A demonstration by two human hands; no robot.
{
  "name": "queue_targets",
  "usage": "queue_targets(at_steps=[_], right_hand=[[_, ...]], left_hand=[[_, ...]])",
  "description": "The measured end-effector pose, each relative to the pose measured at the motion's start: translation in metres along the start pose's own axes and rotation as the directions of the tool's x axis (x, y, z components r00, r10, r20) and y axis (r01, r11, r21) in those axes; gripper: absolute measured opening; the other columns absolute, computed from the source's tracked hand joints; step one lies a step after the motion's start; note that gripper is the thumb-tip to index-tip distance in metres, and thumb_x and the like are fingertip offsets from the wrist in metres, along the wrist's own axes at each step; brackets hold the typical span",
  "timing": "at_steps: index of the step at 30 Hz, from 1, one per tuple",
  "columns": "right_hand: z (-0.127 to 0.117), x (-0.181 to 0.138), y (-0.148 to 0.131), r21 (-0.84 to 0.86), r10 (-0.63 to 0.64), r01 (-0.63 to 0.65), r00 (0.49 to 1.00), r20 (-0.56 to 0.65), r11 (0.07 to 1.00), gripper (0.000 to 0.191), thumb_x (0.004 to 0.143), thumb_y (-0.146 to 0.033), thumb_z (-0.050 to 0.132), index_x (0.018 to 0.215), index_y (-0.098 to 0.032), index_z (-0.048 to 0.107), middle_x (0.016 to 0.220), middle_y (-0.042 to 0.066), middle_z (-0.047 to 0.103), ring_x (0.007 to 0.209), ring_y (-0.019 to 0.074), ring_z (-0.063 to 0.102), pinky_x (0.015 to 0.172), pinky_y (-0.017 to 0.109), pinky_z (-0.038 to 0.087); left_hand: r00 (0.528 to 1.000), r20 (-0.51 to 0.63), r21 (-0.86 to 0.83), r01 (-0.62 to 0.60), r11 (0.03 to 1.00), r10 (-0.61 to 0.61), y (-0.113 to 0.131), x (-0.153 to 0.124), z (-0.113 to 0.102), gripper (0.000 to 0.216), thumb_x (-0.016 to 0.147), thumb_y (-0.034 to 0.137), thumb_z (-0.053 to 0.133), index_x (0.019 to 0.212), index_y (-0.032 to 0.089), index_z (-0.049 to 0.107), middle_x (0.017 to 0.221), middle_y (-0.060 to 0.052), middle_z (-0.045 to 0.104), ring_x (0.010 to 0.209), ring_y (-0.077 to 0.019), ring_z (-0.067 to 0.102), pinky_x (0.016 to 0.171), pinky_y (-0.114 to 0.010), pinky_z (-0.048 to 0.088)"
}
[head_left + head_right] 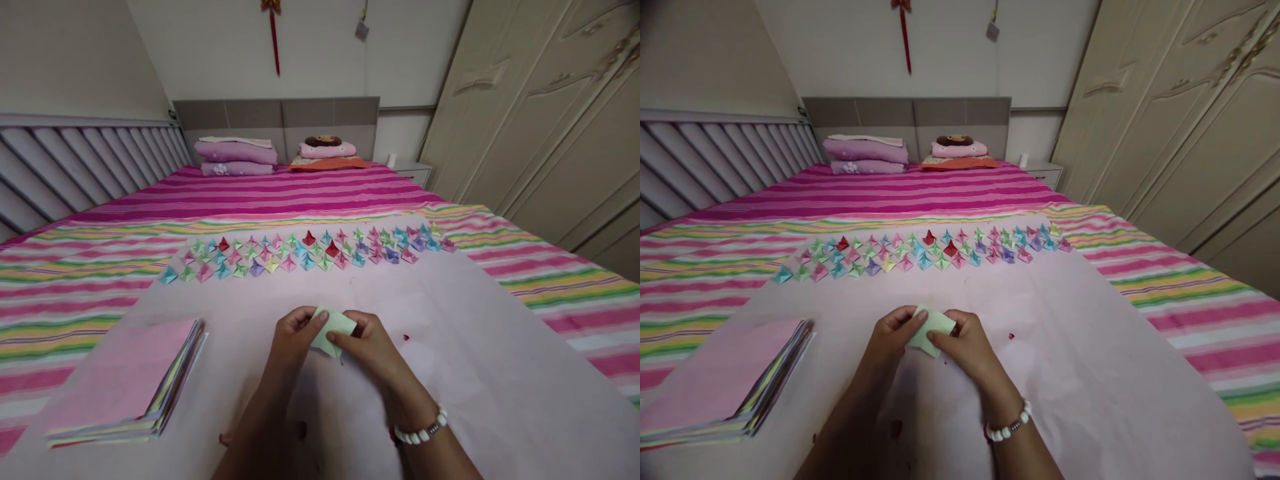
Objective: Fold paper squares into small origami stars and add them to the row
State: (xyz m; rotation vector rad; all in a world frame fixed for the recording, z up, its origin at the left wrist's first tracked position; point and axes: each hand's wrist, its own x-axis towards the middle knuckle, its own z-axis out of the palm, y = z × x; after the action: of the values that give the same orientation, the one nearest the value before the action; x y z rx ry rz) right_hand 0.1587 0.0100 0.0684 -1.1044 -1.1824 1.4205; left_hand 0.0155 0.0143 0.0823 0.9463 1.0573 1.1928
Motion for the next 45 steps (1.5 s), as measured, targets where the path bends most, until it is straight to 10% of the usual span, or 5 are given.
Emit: queue_targets(at_steps=[8,13,17,26,45], right_hand=[[0.0,0.002,0.002,0.105,-0.017,0.013,0.999,0.033,0.994,0.028,0.057,-0.036,0.082,0.068,-0.014,0.068,0.058,-0.001,0.063,0.05,0.0107,0.051,0.051,0.024,0.038],[-0.003,0.003,-0.003,0.157,-0.028,0.034,0.999,-0.042,0.987,0.027,0.057,-0.036,0.082,0.069,-0.014,0.071,0.059,0.001,0.067,0.052,0.0131,0.054,0.054,0.026,0.041],[-0.004,0.004,-0.005,0.208,-0.041,0.063,0.993,-0.109,0.976,0.029,0.055,-0.035,0.083,0.073,-0.015,0.073,0.065,0.003,0.071,0.057,0.0159,0.058,0.058,0.028,0.045],[-0.008,0.003,-0.005,0.181,-0.101,0.108,0.994,-0.051,0.978,0.026,0.058,-0.035,0.083,0.075,-0.017,0.074,0.064,0.001,0.07,0.057,0.0146,0.058,0.058,0.027,0.044],[-0.012,0.007,-0.006,0.165,-0.129,0.145,0.986,-0.107,0.976,0.028,0.058,-0.036,0.083,0.076,-0.017,0.073,0.068,0.002,0.071,0.059,0.0156,0.059,0.06,0.028,0.046]], left_hand=[[0.998,-0.056,-0.065,0.005,0.998,-0.008,-0.004,0.002,-0.001,0.029,0.067,0.043,0.075,0.07,0.016,0.064,0.053,0.004,0.058,0.044,-0.0071,0.049,0.047,-0.019,0.039],[0.991,-0.056,-0.168,-0.127,0.977,0.119,-0.003,0.003,0.002,0.044,0.058,0.029,0.082,0.098,0.02,0.065,0.1,-0.007,0.071,0.081,-0.0186,0.067,0.07,-0.028,0.051],[0.982,0.016,-0.167,-0.182,0.969,0.188,-0.003,0.002,0.001,0.029,0.054,0.022,0.082,0.081,0.018,0.072,0.129,-0.01,0.06,0.109,-0.0262,0.06,0.086,-0.033,0.05],[0.986,0.126,0.041,-0.119,0.992,0.113,-0.001,0.001,-0.003,0.032,0.06,0.021,0.08,0.092,0.019,0.075,0.086,-0.005,0.073,0.077,-0.0175,0.065,0.071,-0.027,0.05],[0.965,0.042,0.317,-0.259,0.912,0.259,0.001,0.003,-0.011,0.023,0.066,0.03,0.076,0.088,0.021,0.076,0.082,-0.002,0.071,0.072,-0.015,0.06,0.065,-0.025,0.05]])
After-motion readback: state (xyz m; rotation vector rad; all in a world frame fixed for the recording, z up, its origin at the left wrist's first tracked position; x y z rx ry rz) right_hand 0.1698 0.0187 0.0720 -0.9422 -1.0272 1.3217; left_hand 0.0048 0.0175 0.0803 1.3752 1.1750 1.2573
